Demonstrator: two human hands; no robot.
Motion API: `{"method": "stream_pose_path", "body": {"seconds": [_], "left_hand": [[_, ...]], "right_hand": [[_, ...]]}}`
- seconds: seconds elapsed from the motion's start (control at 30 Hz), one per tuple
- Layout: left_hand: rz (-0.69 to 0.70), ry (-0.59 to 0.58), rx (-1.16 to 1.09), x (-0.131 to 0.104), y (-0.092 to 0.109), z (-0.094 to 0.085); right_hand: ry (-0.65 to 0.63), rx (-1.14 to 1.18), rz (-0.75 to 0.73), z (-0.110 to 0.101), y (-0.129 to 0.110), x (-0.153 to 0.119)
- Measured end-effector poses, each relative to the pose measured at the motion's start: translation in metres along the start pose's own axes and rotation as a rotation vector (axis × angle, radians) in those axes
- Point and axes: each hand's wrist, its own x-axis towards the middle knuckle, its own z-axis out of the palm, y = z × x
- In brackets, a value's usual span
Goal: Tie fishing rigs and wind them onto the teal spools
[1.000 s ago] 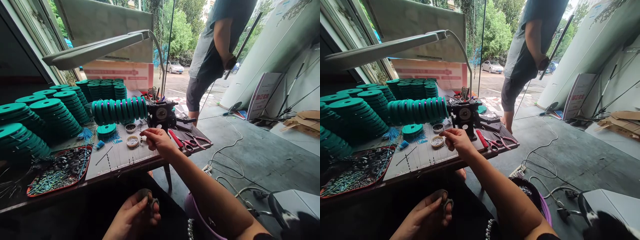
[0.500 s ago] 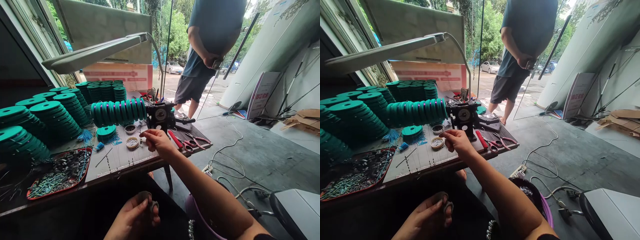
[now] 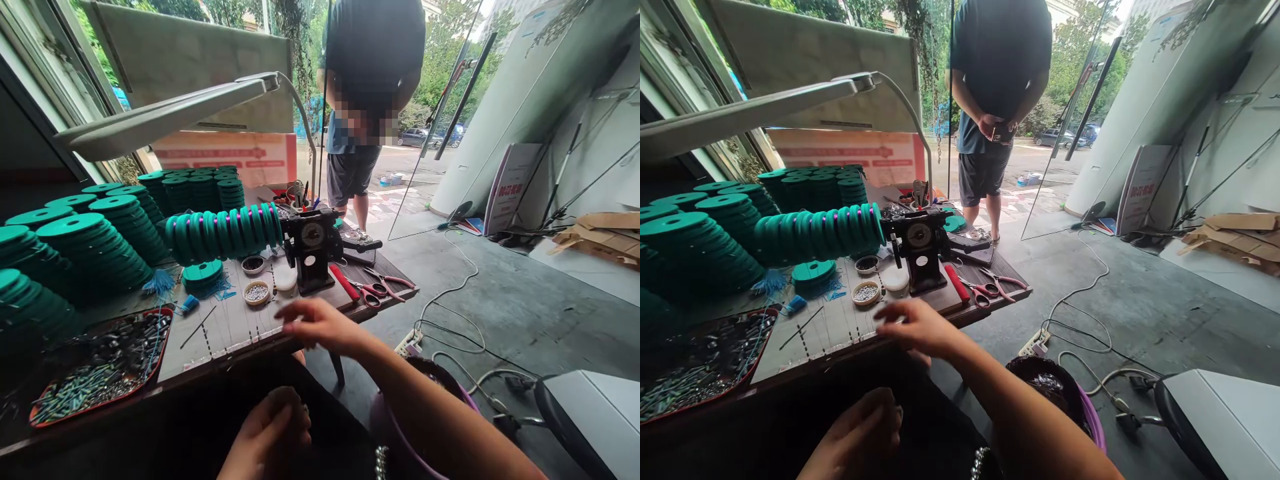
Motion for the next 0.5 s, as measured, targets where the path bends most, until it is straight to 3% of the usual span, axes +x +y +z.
{"method": "stream_pose_path", "body": {"seconds": [0.17,0.37,0.5], "left_hand": [[-0.022,-0.048,-0.052,-0.002,-0.004,-0.003],[0.028,-0.106,-0.007,-0.002,-0.004,-0.007],[0.03,-0.095,0.017,0.0,-0.008,-0.011]], "right_hand": [[-0.168,-0.227,0.033,0.023,0.026,-0.041],[-0.053,-0.194,0.126,0.039,0.032,-0.046],[-0.062,-0.137,0.126,0.038,0.032,-0.045]]}}
